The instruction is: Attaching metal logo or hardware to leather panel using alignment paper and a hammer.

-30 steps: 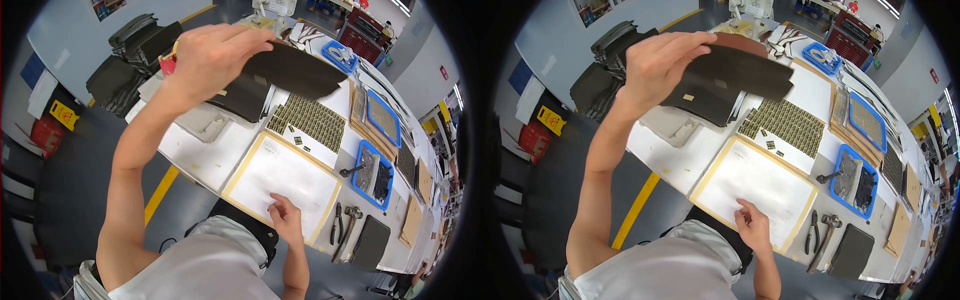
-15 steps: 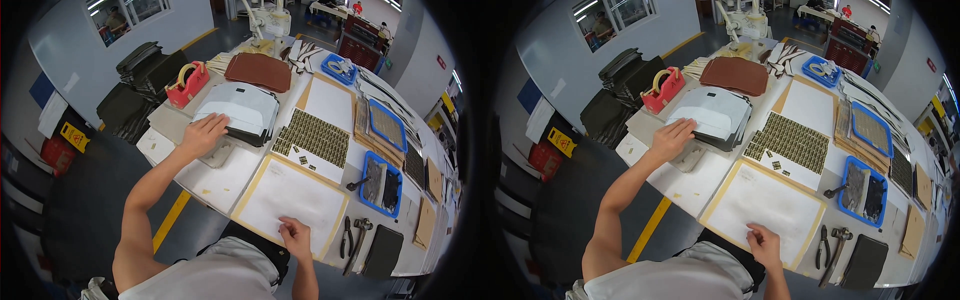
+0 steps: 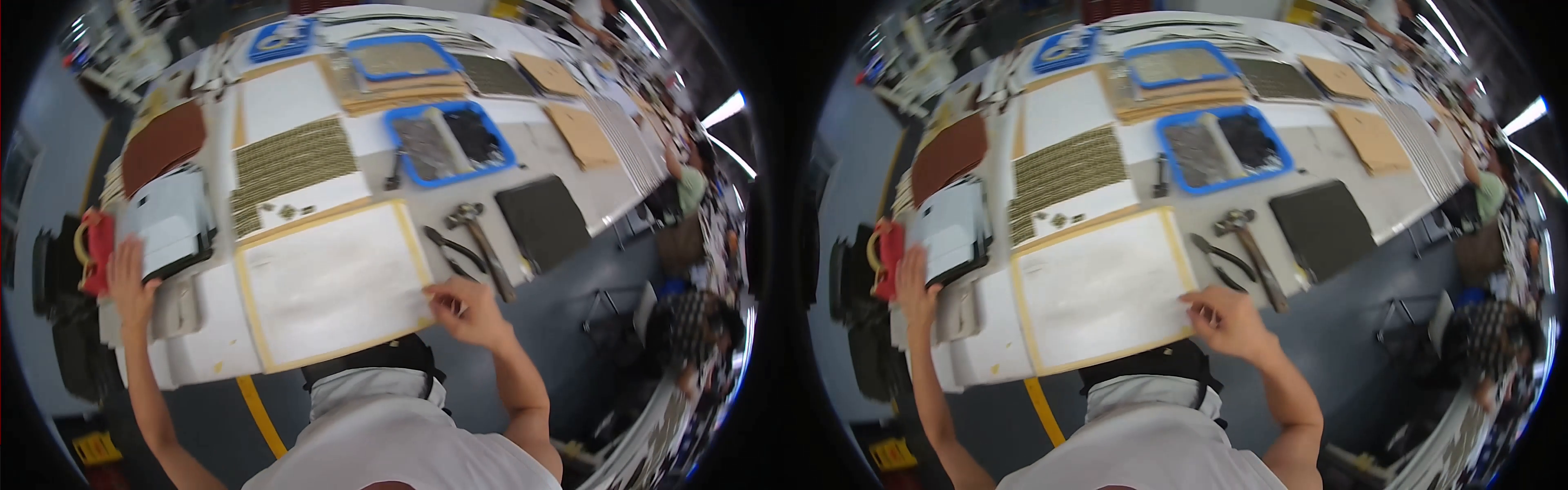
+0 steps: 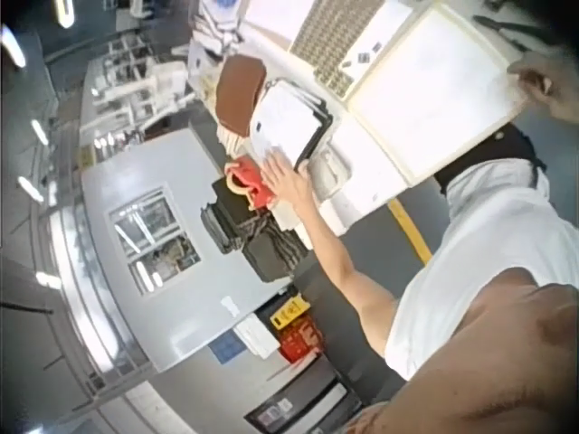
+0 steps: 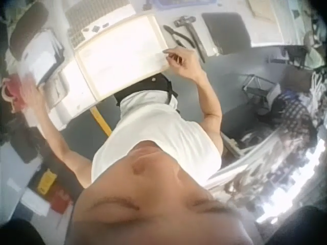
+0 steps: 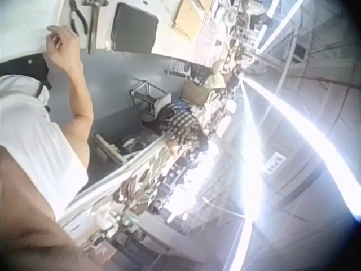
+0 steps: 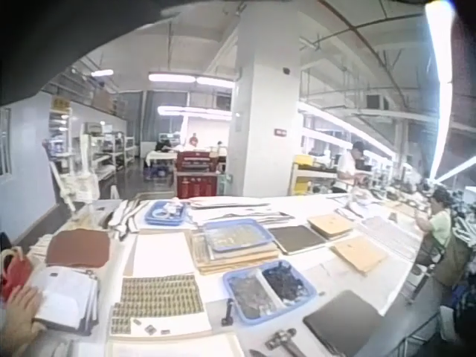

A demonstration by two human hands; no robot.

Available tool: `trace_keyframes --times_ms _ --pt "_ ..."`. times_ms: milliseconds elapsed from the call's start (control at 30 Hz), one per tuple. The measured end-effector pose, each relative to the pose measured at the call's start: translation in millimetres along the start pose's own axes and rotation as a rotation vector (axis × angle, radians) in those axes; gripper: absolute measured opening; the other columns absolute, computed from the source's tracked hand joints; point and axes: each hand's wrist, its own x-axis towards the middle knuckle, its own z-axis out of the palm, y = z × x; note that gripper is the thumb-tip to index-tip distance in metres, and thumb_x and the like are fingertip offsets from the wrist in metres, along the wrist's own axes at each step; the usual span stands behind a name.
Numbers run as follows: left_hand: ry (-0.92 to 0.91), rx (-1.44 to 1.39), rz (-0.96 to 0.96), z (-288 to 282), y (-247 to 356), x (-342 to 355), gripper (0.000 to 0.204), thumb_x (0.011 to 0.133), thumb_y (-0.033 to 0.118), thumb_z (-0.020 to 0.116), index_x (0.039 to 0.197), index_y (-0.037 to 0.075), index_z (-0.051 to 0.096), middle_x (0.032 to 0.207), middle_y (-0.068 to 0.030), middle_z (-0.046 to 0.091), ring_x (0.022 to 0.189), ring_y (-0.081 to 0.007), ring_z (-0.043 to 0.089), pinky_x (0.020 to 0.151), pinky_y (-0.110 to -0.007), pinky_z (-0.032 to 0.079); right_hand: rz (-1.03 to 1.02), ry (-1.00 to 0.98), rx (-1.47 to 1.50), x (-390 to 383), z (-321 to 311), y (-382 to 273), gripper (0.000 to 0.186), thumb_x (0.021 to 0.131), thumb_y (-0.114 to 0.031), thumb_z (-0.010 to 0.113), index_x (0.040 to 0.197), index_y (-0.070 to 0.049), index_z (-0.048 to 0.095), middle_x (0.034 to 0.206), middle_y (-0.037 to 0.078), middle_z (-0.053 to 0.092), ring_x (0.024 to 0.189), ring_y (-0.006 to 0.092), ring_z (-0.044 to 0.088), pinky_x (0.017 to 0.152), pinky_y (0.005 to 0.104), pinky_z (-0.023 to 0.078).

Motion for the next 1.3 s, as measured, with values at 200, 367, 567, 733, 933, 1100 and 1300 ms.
trace_keyframes --times_ms 200,367,567,733,933,1100,1300 --pt "0.176 -0.139 0.068 -7 65 20 0.091 0.098 0.076 0.03 0.152 0.005 0.045 0.156 -0.0188 0.046 0.145 -0.0384 0.042 0.119 -0.056 0.028 0.296 0.477 -0.332 -61 -147 63 0.035 0.076 0.004 0.075 0.109 -0.009 0.076 0.098 0.005 0.07 0.082 0.0167 0.068 0.065 0.0281 0.052" --pt "0.007 -0.658 0.333 -35 209 41 0.078 0.096 0.065 0.054 0.146 0.005 0.052 0.154 -0.0236 0.046 0.14 -0.0436 0.047 0.117 -0.059 0.033 0.294 0.219 -0.672 -84 -177 87 0.043 0.07 -0.003 0.084 0.111 -0.015 0.077 0.121 0.005 0.067 0.11 0.0266 0.066 0.088 0.0368 0.056" --pt "-0.354 -0.941 0.495 -62 304 67 0.077 0.091 0.057 0.067 0.149 0.01 0.051 0.16 -0.0236 0.037 0.148 -0.0421 0.035 0.121 -0.057 0.026 0.218 0.118 -0.721 -74 -179 102 0.038 0.07 -0.006 0.085 0.107 -0.013 0.078 0.12 0.007 0.068 0.112 0.0288 0.066 0.093 0.0383 0.055" --pt "-0.402 -0.861 0.462 -50 303 82 0.076 0.093 0.058 0.063 0.154 0.016 0.047 0.163 -0.0215 0.033 0.152 -0.0395 0.028 0.124 -0.056 0.02 0.186 0.08 -0.662 -69 -191 105 0.036 0.07 -0.005 0.084 0.106 -0.008 0.079 0.118 0.012 0.071 0.111 0.0326 0.067 0.093 0.0396 0.054" --pt "-0.379 -0.779 0.23 -26 275 73 0.073 0.098 0.059 0.055 0.157 0.017 0.042 0.166 -0.02 0.03 0.155 -0.0385 0.023 0.126 -0.054 0.014 0.213 0.077 -0.658 -76 -197 102 0.039 0.064 -0.006 0.087 0.102 -0.005 0.079 0.113 0.014 0.071 0.104 0.0336 0.068 0.09 0.0391 0.055" --pt "-0.419 -0.753 0.019 -25 255 47 0.072 0.097 0.053 0.061 0.156 0.015 0.044 0.167 -0.0193 0.029 0.156 -0.0372 0.021 0.127 -0.054 0.012 0.307 0.094 -0.659 -66 -187 91 0.042 0.066 -0.008 0.088 0.106 -0.003 0.076 0.11 0.013 0.071 0.101 0.0321 0.069 0.088 0.0377 0.055" --pt "-0.415 -0.726 -0.078 -35 249 37 0.067 0.097 0.04 0.065 0.154 0.01 0.046 0.165 -0.0209 0.031 0.155 -0.0371 0.024 0.127 -0.054 0.011 0.306 0.197 -0.434 -61 -181 102 0.034 0.072 -0.005 0.079 0.106 -0.003 0.075 0.11 0.011 0.071 0.096 0.0257 0.069 0.081 0.0356 0.053"
